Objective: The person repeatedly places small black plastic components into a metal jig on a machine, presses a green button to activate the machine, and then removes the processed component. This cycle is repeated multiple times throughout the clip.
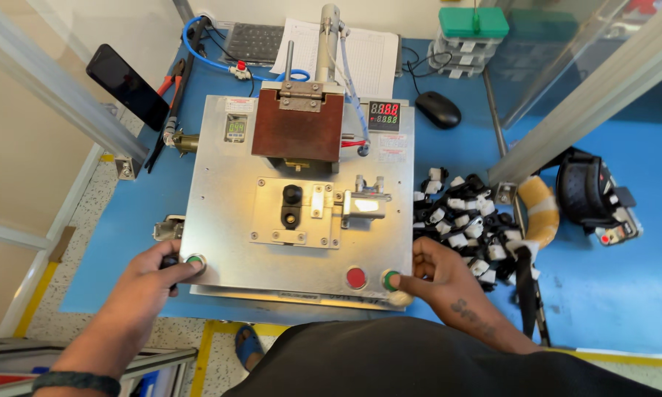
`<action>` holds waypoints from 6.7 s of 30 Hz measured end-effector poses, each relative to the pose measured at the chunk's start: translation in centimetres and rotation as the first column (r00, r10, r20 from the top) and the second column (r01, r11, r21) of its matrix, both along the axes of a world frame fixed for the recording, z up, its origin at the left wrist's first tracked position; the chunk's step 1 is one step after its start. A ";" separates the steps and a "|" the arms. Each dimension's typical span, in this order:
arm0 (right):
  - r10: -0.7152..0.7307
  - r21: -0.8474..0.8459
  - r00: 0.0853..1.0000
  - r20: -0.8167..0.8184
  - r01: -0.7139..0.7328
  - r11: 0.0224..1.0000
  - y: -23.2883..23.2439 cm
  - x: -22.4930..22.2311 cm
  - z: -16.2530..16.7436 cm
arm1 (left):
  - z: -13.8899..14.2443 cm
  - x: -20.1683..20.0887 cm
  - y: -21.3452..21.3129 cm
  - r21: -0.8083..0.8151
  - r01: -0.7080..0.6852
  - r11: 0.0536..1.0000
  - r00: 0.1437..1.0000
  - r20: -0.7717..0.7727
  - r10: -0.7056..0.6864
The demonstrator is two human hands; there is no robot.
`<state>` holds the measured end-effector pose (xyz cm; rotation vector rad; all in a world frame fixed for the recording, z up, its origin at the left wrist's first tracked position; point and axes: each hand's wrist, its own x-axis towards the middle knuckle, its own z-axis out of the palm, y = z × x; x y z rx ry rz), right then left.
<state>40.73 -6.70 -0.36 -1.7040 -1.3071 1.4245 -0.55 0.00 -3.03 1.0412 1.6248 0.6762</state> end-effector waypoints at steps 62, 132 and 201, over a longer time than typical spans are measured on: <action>-0.359 0.754 0.771 0.527 -0.229 0.615 -1.1 -15.2 3.9 | 1.9 -3.4 1.0 0.045 0.118 0.992 0.993 0.015 -0.119; -0.518 0.875 0.710 0.478 -0.338 0.346 4.2 -19.1 5.8 | 2.9 -4.3 1.6 -0.064 0.106 0.992 0.989 0.110 -0.099; -0.220 0.567 0.963 -0.156 0.269 0.778 3.3 -11.2 10.7 | 12.8 10.3 4.5 0.753 0.321 0.575 0.945 -0.210 -0.252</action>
